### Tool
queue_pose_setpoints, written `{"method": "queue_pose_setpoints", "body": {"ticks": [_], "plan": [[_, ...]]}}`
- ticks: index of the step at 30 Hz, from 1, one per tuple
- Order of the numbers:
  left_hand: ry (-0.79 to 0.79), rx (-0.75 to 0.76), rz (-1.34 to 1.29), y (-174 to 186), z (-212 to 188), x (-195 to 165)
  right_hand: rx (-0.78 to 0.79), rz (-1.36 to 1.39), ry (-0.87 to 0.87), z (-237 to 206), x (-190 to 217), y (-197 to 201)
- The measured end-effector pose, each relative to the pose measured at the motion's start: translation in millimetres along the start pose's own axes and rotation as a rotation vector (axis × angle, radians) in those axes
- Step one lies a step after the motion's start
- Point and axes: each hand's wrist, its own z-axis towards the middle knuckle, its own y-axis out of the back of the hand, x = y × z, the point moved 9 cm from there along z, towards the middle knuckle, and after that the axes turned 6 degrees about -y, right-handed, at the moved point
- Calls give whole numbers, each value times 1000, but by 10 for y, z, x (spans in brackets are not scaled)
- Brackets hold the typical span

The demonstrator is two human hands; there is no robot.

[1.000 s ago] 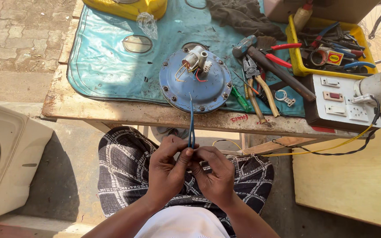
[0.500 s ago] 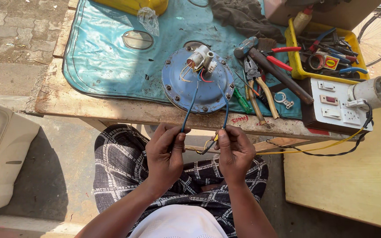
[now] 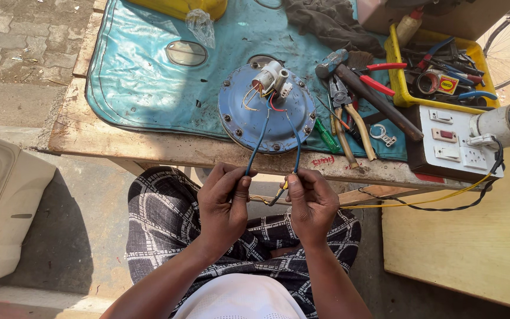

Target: The person unwraps a white electrical plug, threads wires into it, and tightens terminals using a screwdriver. They attach a wire to a blue motor housing, strip and route the cable, and reach toward a switchboard with a bulb to test the connection.

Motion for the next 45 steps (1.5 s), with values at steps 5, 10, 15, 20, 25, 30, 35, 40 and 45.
{"method": "queue_pose_setpoints", "body": {"ticks": [5, 10, 15, 20, 25, 30, 35, 40, 45], "plan": [[0, 1, -2, -9, 7, 6, 2, 21, -4, -6, 1, -2], [9, 7, 2, -17, 6, 14, -4, 5, -8, -4, -8, 9], [3, 10, 27, -5, 7, -12, 5, 15, -8, -14, -28, 12], [-53, -57, 63, 139, 96, -88, -6, 39, -23, -2, -65, 33], [-118, -120, 104, 283, 274, -144, 7, 148, -86, 12, -128, 17], [-84, -125, 79, 288, 372, -117, 21, 197, -116, 16, -150, -14], [-109, -94, 127, 238, 390, -146, 28, 217, -113, 16, -146, -28], [-104, -104, 122, 242, 422, -113, 27, 207, -102, 16, -146, -22], [-91, -110, 132, 273, 440, -84, 19, 201, -99, 8, -162, -17]]}}
